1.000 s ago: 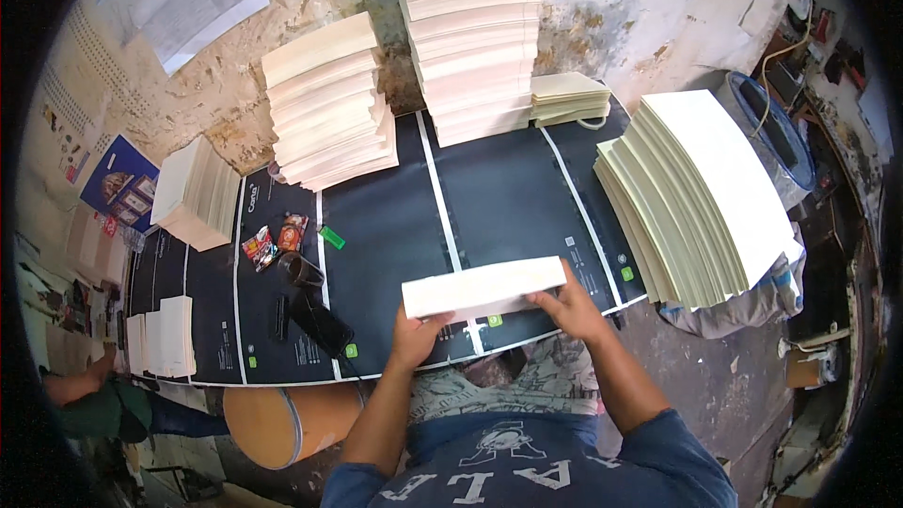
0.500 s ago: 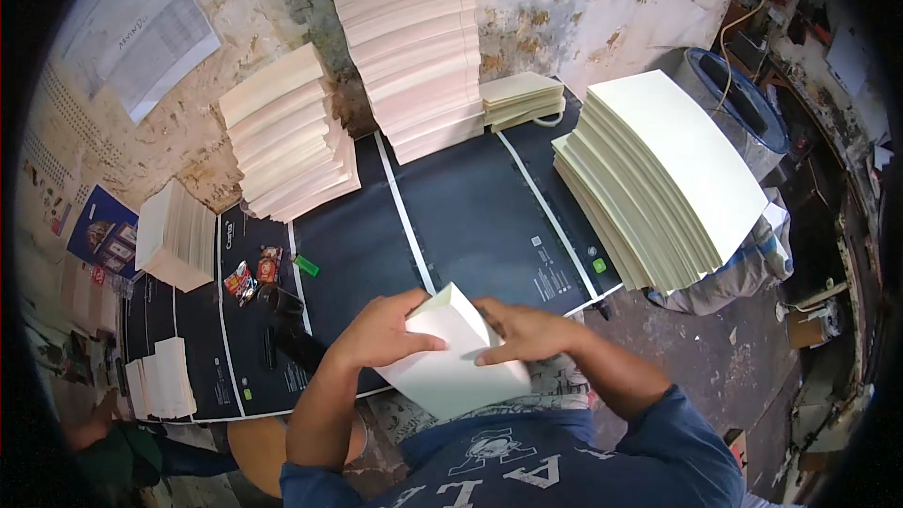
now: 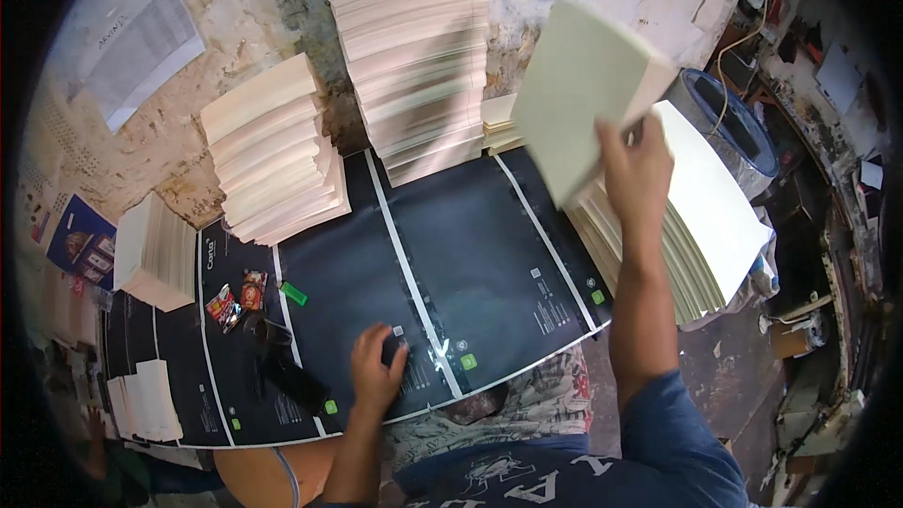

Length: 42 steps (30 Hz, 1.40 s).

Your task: The person sorts through a stack of paper by bending the stack to fan out the pages and then moving individual sheets into a new pile.

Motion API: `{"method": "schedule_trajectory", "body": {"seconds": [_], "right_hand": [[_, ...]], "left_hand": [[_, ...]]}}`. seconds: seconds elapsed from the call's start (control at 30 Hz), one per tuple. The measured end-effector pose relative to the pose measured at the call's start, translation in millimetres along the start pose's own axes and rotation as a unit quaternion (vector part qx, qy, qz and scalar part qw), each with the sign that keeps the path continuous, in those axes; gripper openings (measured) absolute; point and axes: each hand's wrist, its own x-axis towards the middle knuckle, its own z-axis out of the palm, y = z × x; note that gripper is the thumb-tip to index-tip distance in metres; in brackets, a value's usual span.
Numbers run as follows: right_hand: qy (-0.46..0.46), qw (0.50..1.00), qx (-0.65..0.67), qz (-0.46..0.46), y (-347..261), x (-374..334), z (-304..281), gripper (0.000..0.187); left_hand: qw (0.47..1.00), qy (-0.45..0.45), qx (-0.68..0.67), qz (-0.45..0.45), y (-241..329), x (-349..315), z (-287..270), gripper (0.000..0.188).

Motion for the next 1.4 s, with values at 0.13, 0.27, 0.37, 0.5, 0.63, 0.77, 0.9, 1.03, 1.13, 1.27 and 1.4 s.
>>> {"method": "schedule_trajectory", "body": {"seconds": [0.13,0.27,0.37,0.5,0.63,0.77,0.9,1.03,1.13,1.27,1.4], "right_hand": [[0.142,0.99,-0.017,0.021,1,88,76,0.042],[0.165,0.976,0.065,0.126,43,123,165,0.042],[0.146,0.898,0.334,0.247,138,148,219,0.045],[0.103,0.779,0.453,0.42,213,118,278,0.049],[0.023,0.819,0.427,0.383,225,93,298,0.063],[0.144,0.885,0.102,0.43,209,82,331,0.09],[-0.073,0.885,0.132,0.44,163,78,317,0.104],[-0.039,0.949,0.201,0.241,134,46,256,0.083],[-0.205,0.967,0.144,-0.038,52,-32,140,0.079],[-0.193,0.964,-0.018,-0.179,12,-74,-23,0.073],[-0.066,0.952,-0.268,-0.133,48,-44,-123,0.071]], "left_hand": [[0.996,-0.01,0.085,0.008,-9,-19,22,0.036],[0.997,-0.012,0.077,0.003,-16,-20,23,0.029],[0.994,-0.05,0.094,0.011,-11,-12,21,0.023],[0.995,-0.04,0.092,-0.007,-14,-11,24,0.021],[0.994,-0.042,0.09,-0.048,-17,-18,27,0.02],[0.991,-0.047,0.114,-0.042,-16,-17,26,0.02],[0.99,-0.05,0.128,-0.044,-17,-17,21,0.02],[0.992,-0.034,0.114,-0.029,-15,-18,29,0.021],[0.994,-0.023,0.106,-0.028,-18,-22,28,0.02],[0.996,-0.013,0.081,-0.022,-20,-26,33,0.019],[0.997,-0.002,0.077,0.007,-19,-27,30,0.02]]}}
